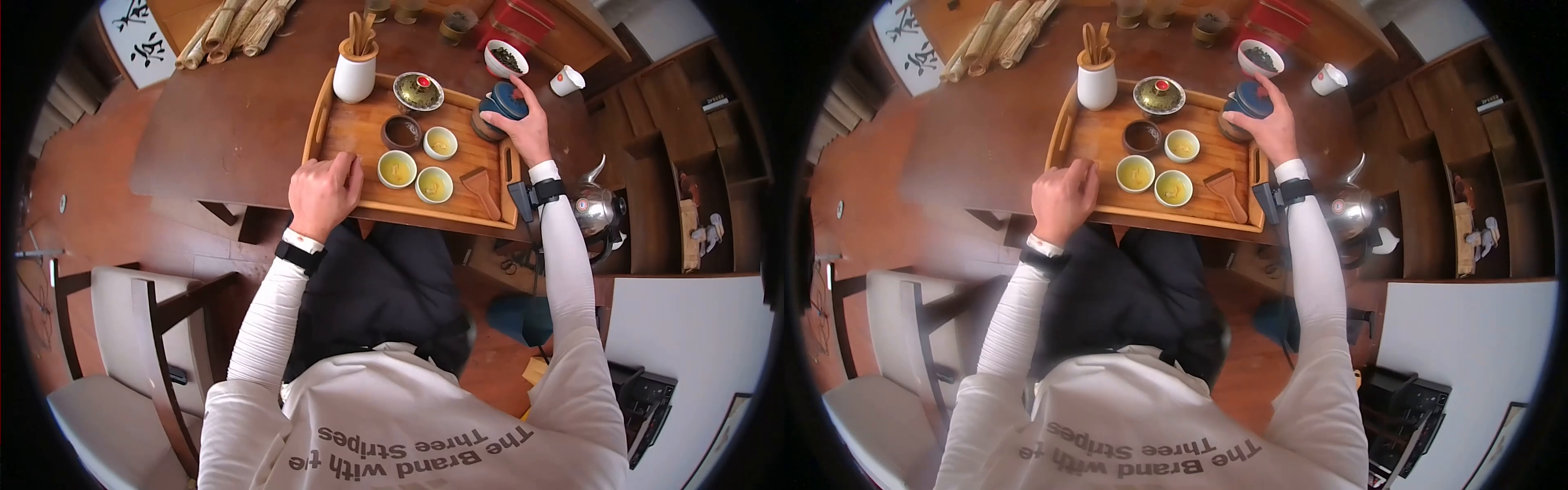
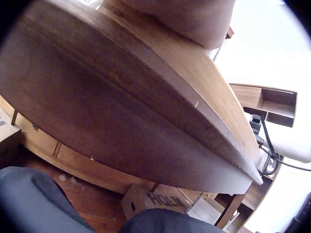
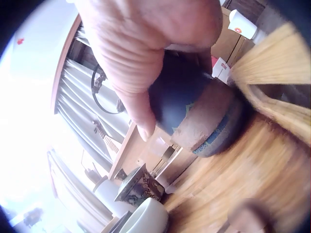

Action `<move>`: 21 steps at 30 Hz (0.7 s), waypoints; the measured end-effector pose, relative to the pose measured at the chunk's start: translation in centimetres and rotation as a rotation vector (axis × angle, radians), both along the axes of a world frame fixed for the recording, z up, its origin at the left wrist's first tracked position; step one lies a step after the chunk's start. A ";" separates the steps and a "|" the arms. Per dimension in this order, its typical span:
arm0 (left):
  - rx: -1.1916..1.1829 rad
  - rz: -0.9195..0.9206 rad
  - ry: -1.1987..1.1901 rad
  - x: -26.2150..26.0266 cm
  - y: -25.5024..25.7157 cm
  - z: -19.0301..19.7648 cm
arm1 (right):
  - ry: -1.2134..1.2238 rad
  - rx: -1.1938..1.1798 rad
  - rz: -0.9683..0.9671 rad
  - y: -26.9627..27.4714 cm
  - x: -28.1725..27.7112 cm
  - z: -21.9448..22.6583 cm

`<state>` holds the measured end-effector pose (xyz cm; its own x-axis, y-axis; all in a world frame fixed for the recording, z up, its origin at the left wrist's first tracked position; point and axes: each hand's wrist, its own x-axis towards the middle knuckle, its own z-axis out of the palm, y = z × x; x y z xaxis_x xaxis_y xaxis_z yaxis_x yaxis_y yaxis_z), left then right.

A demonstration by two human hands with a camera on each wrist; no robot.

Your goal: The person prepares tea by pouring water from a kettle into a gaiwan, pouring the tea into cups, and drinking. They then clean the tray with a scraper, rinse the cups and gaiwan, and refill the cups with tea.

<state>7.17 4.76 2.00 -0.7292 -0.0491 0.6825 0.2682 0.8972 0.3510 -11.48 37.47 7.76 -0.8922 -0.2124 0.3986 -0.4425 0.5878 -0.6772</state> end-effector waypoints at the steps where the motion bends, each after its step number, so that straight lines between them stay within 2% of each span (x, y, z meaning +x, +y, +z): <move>1: -0.016 -0.012 0.007 0.0 0.0 0.1 | 0.007 -0.016 -0.012 0.1 0.2 0.2; 4: 0.016 -0.015 0.007 0.0 0.1 0.3 | -0.069 0.004 -0.018 0.7 0.6 0.0; 7: 0.026 -0.023 -0.014 -0.1 0.1 0.2 | 0.059 -0.100 0.024 2.1 0.9 -0.5; 10: 0.007 -0.031 -0.010 0.0 0.1 0.2 | 0.099 -0.295 -0.130 3.4 5.0 0.2; 13: -0.004 -0.036 0.006 -0.1 0.1 0.4 | 0.122 -0.494 -0.283 4.6 8.9 -1.8; 14: -0.011 -0.036 0.026 -0.2 0.1 0.5 | 0.118 -0.503 -0.290 4.8 10.3 -2.4; 16: -0.017 -0.041 0.020 -0.2 0.2 0.5 | 0.046 -0.492 -0.468 5.0 12.6 -3.6; 17: -0.012 -0.041 0.018 -0.2 0.2 0.4 | 0.043 -0.504 -0.482 5.0 13.0 -4.3; 19: -0.017 -0.047 0.014 -0.3 0.2 0.3 | 0.234 -0.279 -0.424 4.9 13.6 -5.8; 21: -0.025 -0.045 0.005 -0.1 0.1 0.3 | 0.194 -0.288 -0.416 4.9 14.0 -6.8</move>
<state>7.05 4.83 2.31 -0.7266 0.0008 0.6870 0.3106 0.8924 0.3274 2.55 42.42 0.98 -0.7822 0.2852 0.5540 -0.3448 0.5424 -0.7661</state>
